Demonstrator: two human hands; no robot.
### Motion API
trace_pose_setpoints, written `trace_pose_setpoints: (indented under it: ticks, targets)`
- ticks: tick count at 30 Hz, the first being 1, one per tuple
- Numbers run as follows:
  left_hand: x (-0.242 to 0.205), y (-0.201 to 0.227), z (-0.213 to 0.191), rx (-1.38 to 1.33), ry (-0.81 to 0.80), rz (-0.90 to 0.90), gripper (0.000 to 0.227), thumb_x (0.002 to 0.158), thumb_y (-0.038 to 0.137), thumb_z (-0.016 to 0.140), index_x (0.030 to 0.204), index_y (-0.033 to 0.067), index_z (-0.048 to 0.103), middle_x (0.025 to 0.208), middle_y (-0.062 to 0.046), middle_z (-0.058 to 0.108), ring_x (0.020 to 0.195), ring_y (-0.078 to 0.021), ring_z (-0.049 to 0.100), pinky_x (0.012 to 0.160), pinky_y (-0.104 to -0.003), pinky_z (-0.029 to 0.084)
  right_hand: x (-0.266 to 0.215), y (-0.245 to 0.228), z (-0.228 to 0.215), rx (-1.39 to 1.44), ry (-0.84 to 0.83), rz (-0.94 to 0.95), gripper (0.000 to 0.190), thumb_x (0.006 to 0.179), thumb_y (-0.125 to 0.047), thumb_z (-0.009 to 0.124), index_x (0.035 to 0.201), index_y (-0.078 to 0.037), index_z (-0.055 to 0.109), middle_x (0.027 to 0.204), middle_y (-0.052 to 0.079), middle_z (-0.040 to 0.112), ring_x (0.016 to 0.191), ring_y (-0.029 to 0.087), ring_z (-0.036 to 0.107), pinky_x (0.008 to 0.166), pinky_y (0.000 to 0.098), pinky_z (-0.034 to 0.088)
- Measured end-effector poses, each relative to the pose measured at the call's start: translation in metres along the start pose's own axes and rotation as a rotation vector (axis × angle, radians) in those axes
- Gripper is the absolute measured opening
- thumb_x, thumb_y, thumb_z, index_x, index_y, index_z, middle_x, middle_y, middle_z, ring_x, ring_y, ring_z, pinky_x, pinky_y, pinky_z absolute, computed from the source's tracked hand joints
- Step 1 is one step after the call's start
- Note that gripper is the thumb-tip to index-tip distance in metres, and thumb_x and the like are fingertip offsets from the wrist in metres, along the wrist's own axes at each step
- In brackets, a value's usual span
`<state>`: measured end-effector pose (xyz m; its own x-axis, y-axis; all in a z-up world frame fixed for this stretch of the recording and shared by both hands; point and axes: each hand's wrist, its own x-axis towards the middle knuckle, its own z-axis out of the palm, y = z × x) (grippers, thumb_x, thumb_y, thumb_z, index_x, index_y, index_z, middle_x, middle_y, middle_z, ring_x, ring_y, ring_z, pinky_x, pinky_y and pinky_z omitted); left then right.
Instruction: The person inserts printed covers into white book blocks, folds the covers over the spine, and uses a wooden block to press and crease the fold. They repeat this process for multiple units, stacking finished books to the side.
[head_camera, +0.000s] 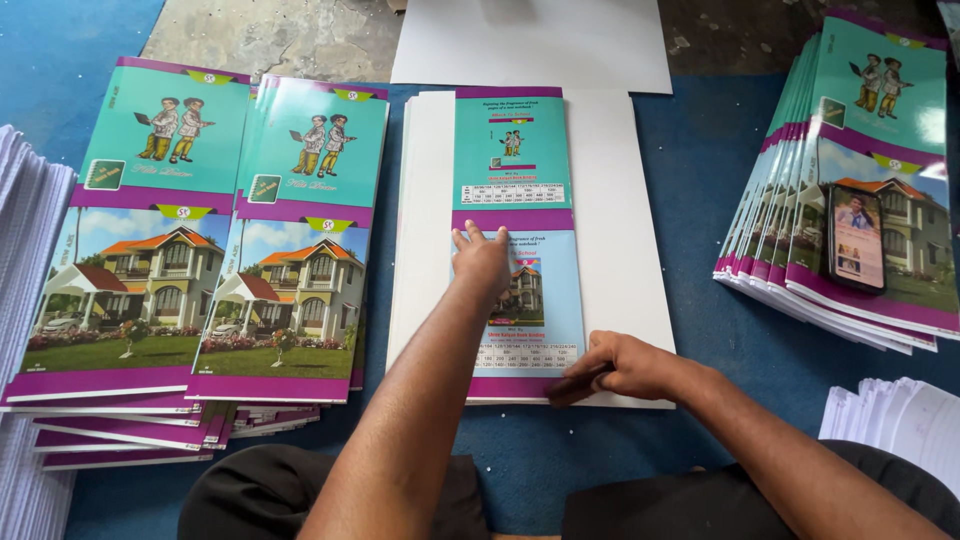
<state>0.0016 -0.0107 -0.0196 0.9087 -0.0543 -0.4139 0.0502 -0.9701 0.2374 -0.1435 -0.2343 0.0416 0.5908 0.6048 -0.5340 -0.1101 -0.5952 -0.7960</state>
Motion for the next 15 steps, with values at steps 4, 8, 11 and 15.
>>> trace_pose_setpoints:
  ticks: [4, 8, 11, 15]
  targets:
    - [-0.004, -0.002, 0.023, -0.076, 0.248, 0.07, 0.077, 0.088, 0.012, 0.079, 0.154, 0.0231, 0.042, 0.164, -0.033, 0.016, 0.148, -0.0589, 0.018, 0.105, -0.055, 0.047, 0.0, 0.001, 0.005, -0.038, -0.004, 0.156, 0.043, 0.076, 0.018, 0.057, 0.106, -0.002, 0.079, 0.12, 0.005, 0.071, 0.11, 0.02, 0.074, 0.097, 0.0306, 0.062]
    - [-0.007, -0.002, 0.024, -0.093, 0.156, 0.019, 0.067, 0.088, 0.016, 0.074, 0.149, 0.0191, 0.048, 0.164, -0.029, 0.019, 0.15, -0.0551, 0.02, 0.104, -0.051, 0.05, 0.006, 0.011, -0.004, -0.128, 0.005, 0.181, 0.039, 0.077, 0.01, 0.065, 0.109, -0.007, 0.081, 0.118, 0.009, 0.069, 0.106, 0.021, 0.072, 0.095, 0.0318, 0.06]
    - [-0.016, -0.001, 0.02, -0.074, 0.261, 0.045, 0.054, 0.09, 0.015, 0.069, 0.142, 0.0169, 0.055, 0.158, -0.031, 0.028, 0.143, -0.0554, 0.03, 0.098, -0.053, 0.053, 0.011, 0.026, -0.02, -0.112, 0.029, 0.109, 0.042, 0.075, 0.003, 0.071, 0.114, -0.011, 0.081, 0.114, 0.013, 0.074, 0.104, 0.022, 0.071, 0.094, 0.0319, 0.058]
    - [-0.033, 0.001, 0.021, -0.041, 0.346, 0.073, 0.029, 0.087, 0.019, 0.072, 0.115, 0.0121, 0.071, 0.141, -0.025, 0.051, 0.127, -0.042, 0.052, 0.089, -0.048, 0.056, 0.009, 0.04, -0.047, 0.007, 0.187, 0.215, 0.048, 0.078, -0.004, 0.073, 0.124, -0.015, 0.074, 0.112, 0.013, 0.076, 0.099, 0.024, 0.071, 0.085, 0.0391, 0.06]
